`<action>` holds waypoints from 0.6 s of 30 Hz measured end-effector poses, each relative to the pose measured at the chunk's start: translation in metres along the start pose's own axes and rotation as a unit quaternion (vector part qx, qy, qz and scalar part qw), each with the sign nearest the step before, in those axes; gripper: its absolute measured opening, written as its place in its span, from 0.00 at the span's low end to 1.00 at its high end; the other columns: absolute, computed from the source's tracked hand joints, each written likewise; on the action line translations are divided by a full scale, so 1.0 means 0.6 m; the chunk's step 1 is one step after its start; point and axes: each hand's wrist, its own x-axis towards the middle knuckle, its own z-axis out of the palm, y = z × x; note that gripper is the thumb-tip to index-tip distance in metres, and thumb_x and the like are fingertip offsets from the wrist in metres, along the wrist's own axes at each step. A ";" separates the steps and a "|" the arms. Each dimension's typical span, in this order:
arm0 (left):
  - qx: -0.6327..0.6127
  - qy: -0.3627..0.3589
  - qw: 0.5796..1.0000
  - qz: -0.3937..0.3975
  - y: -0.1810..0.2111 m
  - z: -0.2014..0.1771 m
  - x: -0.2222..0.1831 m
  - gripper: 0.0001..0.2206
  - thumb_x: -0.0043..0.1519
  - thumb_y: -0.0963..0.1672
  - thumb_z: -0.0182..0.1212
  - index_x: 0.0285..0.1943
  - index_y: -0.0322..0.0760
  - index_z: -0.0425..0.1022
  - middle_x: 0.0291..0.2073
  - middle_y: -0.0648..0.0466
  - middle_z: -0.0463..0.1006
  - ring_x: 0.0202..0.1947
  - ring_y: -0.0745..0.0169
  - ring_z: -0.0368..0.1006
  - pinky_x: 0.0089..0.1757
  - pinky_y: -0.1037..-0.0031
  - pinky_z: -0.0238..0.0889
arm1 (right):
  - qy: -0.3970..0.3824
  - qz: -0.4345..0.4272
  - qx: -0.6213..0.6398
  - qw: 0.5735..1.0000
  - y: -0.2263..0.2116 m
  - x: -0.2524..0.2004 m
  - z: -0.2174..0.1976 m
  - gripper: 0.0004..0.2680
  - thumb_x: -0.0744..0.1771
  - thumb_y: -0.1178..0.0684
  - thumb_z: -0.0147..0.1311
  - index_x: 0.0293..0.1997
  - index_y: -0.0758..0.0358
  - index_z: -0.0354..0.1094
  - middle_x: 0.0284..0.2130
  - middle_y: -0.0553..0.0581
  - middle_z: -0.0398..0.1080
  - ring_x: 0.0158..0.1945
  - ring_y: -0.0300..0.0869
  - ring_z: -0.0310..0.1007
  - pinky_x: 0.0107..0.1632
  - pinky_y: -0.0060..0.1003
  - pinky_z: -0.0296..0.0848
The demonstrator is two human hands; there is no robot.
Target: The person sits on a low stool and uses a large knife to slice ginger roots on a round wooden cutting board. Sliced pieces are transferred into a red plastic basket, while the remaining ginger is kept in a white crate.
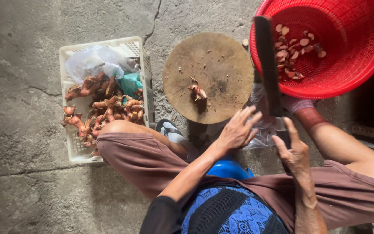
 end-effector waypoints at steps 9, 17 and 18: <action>0.266 0.101 0.949 -0.138 -0.165 -0.233 0.006 0.24 0.46 0.41 0.61 0.55 0.44 0.74 0.50 0.51 0.77 0.49 0.49 0.73 0.45 0.58 0.63 | -0.115 -0.079 0.021 0.990 -0.031 -0.011 0.110 0.25 0.66 0.51 0.60 0.73 0.50 0.56 0.41 0.68 0.77 0.40 0.50 0.82 0.41 0.42 0.75; 0.229 0.001 0.935 -0.270 -0.166 -0.205 -0.031 0.10 0.61 0.46 0.63 0.49 0.43 0.71 0.40 0.52 0.76 0.40 0.54 0.73 0.42 0.58 0.61 | -0.093 -0.129 -0.012 0.987 -0.041 -0.016 0.125 0.25 0.66 0.52 0.60 0.73 0.54 0.56 0.44 0.68 0.76 0.43 0.57 0.80 0.42 0.46 0.77; 0.217 -0.006 0.932 -0.289 -0.160 -0.199 -0.037 0.10 0.62 0.46 0.62 0.49 0.41 0.71 0.38 0.52 0.77 0.38 0.54 0.74 0.41 0.58 0.61 | -0.091 -0.134 -0.023 0.987 -0.045 -0.016 0.124 0.25 0.66 0.52 0.60 0.73 0.54 0.56 0.44 0.68 0.76 0.43 0.57 0.80 0.41 0.47 0.77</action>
